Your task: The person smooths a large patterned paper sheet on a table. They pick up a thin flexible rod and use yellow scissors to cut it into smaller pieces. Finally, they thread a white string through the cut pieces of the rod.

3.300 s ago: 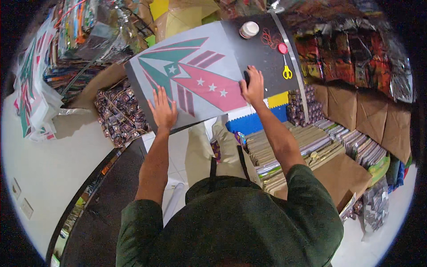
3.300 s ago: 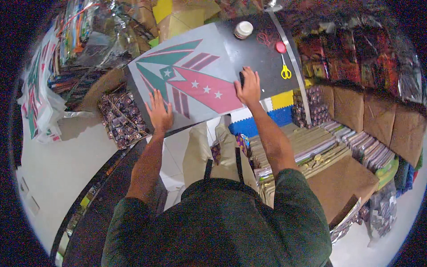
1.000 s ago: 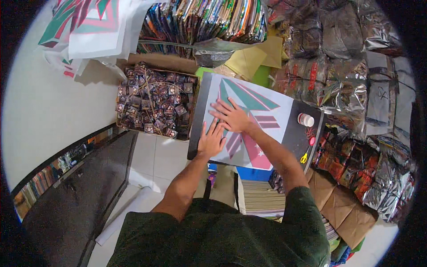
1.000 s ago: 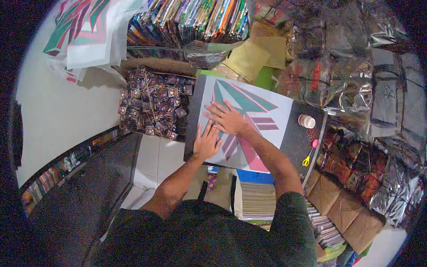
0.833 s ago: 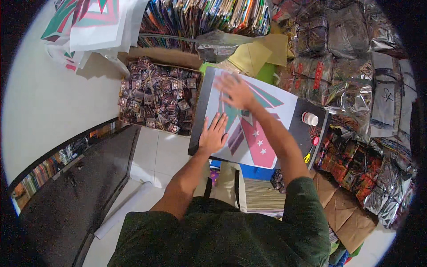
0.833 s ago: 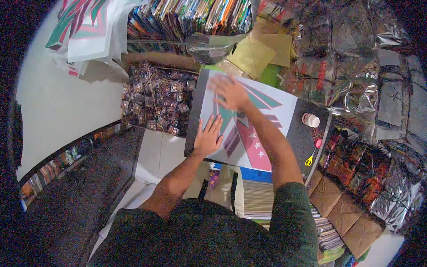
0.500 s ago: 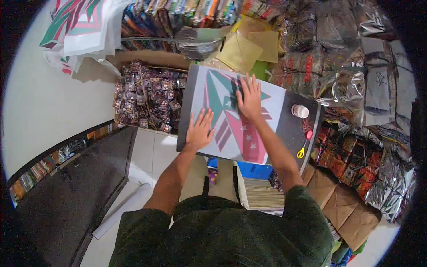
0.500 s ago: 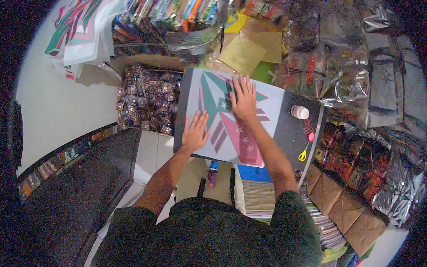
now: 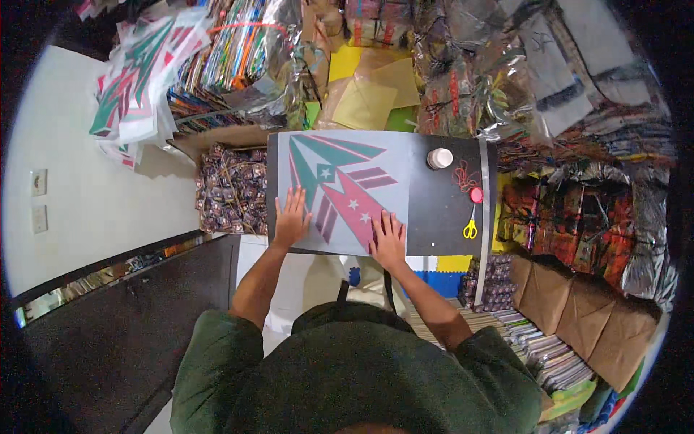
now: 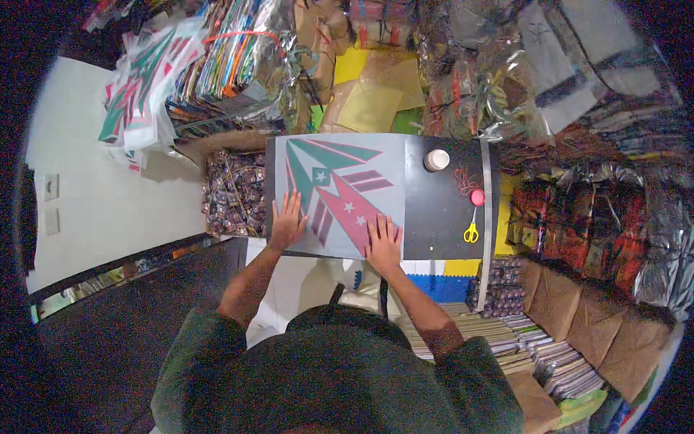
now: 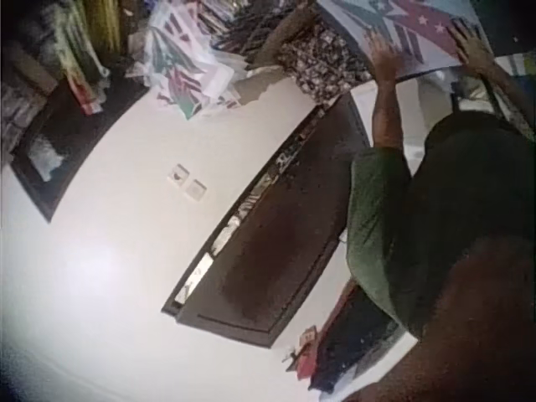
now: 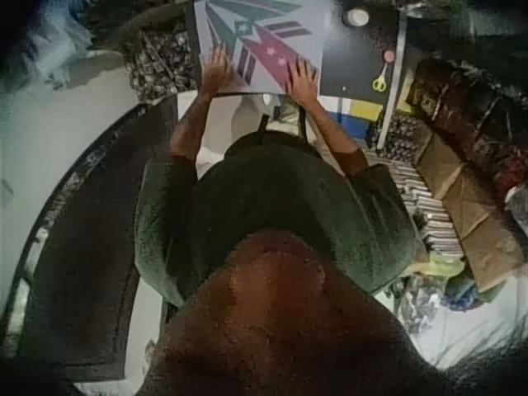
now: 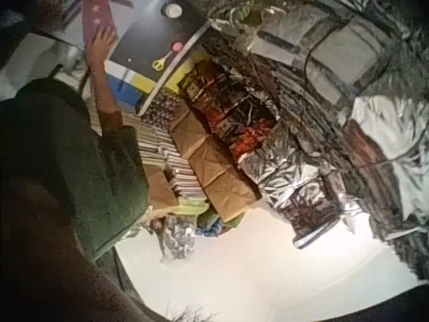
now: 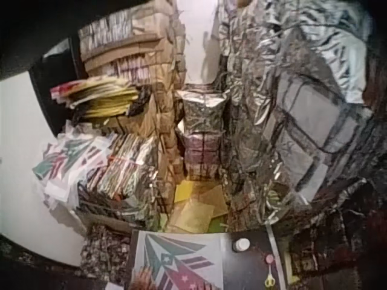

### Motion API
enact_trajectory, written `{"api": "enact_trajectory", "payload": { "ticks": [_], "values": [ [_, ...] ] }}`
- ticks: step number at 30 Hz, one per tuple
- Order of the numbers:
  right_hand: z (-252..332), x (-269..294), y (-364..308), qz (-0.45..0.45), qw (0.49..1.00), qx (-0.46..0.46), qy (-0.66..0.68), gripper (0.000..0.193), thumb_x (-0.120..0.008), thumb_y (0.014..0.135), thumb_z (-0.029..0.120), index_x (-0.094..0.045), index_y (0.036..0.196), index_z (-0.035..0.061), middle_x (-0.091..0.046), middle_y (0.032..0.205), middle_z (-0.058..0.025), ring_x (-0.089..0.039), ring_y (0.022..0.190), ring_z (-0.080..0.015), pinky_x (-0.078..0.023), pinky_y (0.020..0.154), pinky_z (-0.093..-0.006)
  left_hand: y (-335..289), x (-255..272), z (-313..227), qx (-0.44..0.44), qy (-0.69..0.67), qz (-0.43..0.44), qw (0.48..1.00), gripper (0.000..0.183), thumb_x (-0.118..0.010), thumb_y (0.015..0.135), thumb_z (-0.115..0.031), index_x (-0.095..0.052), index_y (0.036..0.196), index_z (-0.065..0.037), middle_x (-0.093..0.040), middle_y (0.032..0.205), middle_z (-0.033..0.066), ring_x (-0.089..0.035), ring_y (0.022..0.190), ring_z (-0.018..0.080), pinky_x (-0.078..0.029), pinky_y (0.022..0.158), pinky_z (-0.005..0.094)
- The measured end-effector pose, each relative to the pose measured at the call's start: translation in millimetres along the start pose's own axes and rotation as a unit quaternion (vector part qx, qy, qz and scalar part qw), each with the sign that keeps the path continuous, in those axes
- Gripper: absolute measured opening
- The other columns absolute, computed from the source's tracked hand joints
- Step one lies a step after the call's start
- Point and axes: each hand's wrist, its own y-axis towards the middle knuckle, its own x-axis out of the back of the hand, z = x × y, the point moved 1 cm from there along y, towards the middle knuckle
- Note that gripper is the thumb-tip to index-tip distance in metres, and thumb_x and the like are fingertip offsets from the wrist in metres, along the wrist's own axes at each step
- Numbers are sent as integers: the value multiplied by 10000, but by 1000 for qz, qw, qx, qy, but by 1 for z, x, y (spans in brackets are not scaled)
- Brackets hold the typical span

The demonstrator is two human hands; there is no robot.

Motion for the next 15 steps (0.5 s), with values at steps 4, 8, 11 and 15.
{"api": "enact_trajectory", "payload": {
  "ticks": [4, 8, 11, 15],
  "values": [
    [0, 16, 0, -31, 999, 12, 4, 735, -706, 912, 338, -438, 1570, 150, -330, 1669, -160, -277, 1549, -388, -223, 1211, -679, -14, 14, -14, 45, -25, 19, 998, 816, -499, 1053, -445, -159, 1677, -46, -141, 1758, 140, -120, 1626, 332, -93, 1257, 663],
    [4, 42, 5, -41, 993, 91, 58, 642, -709, 919, 294, -504, 1507, 136, -443, 1571, -158, -379, 1467, -386, -289, 1180, -629, -80, -13, -25, 145, -81, -66, 984, 779, -516, 1053, -414, -219, 1656, -20, -196, 1739, 154, -185, 1603, 359, -139, 1245, 669],
    [-14, 39, 12, -46, 985, 100, 131, 354, -708, 929, 214, -690, 1256, 80, -669, 1253, -189, -607, 1183, -379, -461, 1020, -517, -103, -19, -18, 168, -108, -82, 976, 653, -581, 1027, -318, -394, 1574, -14, -316, 1673, 182, -387, 1493, 400, -326, 1188, 623],
    [-23, 51, 21, -49, 969, 61, 236, 216, -691, 975, 201, -750, 973, -7, -704, 809, -251, -684, 739, -447, -547, 683, -463, -138, 16, -24, 223, -261, -128, 930, 223, -654, 983, -195, -752, 1152, -85, -711, 1150, 219, -679, 1074, 421, -557, 881, 493]
  ]
}}
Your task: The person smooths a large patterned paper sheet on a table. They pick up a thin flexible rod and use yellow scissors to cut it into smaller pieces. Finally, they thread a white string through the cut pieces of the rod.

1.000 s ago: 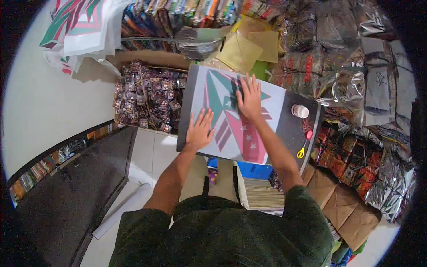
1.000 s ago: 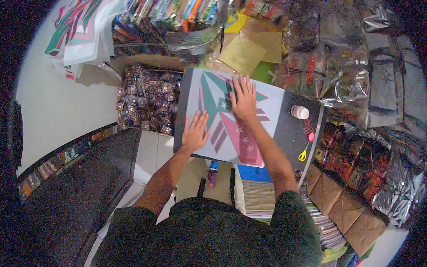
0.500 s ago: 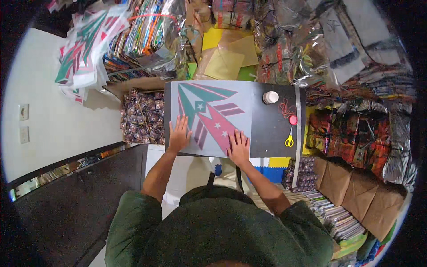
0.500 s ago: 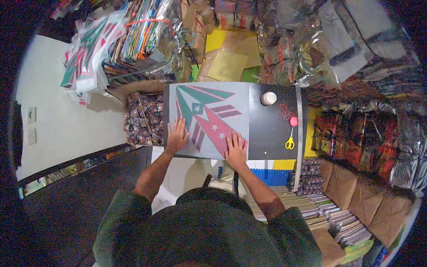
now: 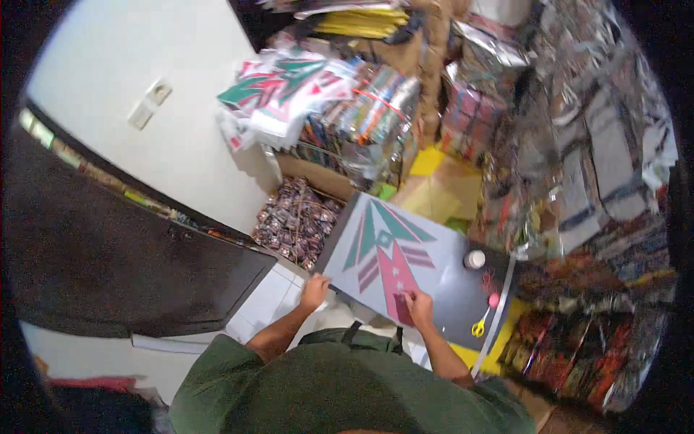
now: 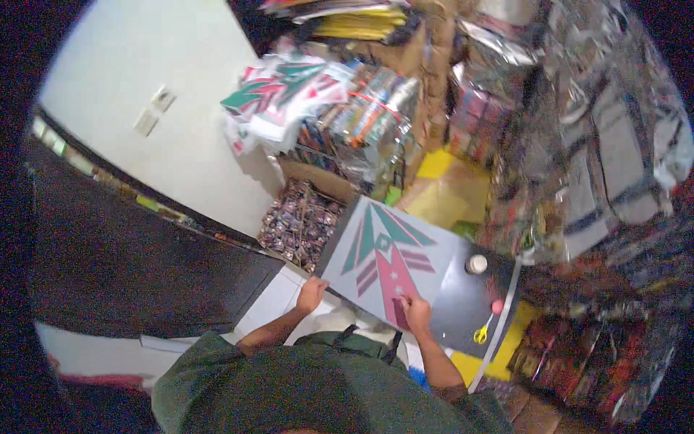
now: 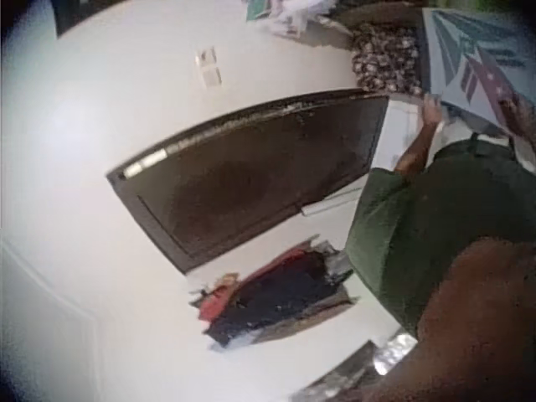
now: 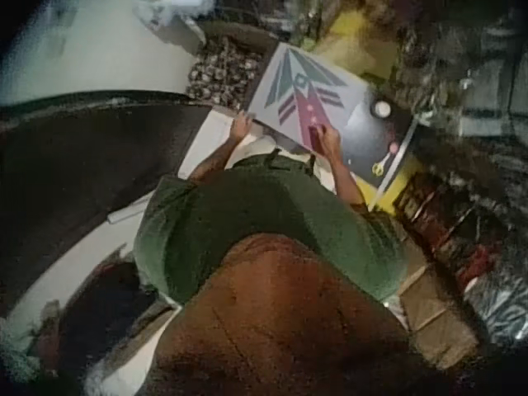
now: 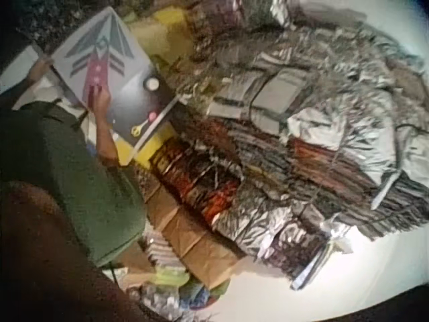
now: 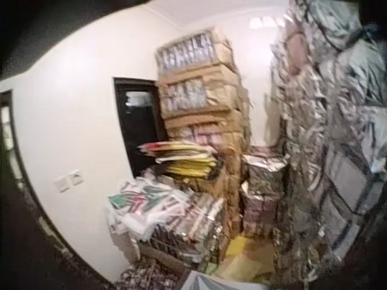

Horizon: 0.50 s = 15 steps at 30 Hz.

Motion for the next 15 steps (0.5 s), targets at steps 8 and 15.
{"api": "enact_trajectory", "payload": {
  "ticks": [8, 15],
  "values": [
    [4, -18, 52, -28, 999, 31, -23, 290, -608, 1020, 227, -713, 920, -24, -686, 787, -273, -670, 760, -493, -516, 691, -539, -11, 43, 24, 131, 127, -62, 981, 427, -485, 1067, -378, -736, 901, -76, -732, 952, 212, -716, 908, 424, -543, 766, 554],
    [56, -83, 69, -26, 997, 24, -70, 298, -654, 1001, 301, -770, 948, 32, -730, 795, -218, -730, 725, -389, -557, 691, -475, 35, 80, 110, 52, -110, -3, 993, 374, -641, 995, -443, -707, 889, -90, -748, 961, 136, -701, 843, 380, -521, 761, 508]
  ]
}}
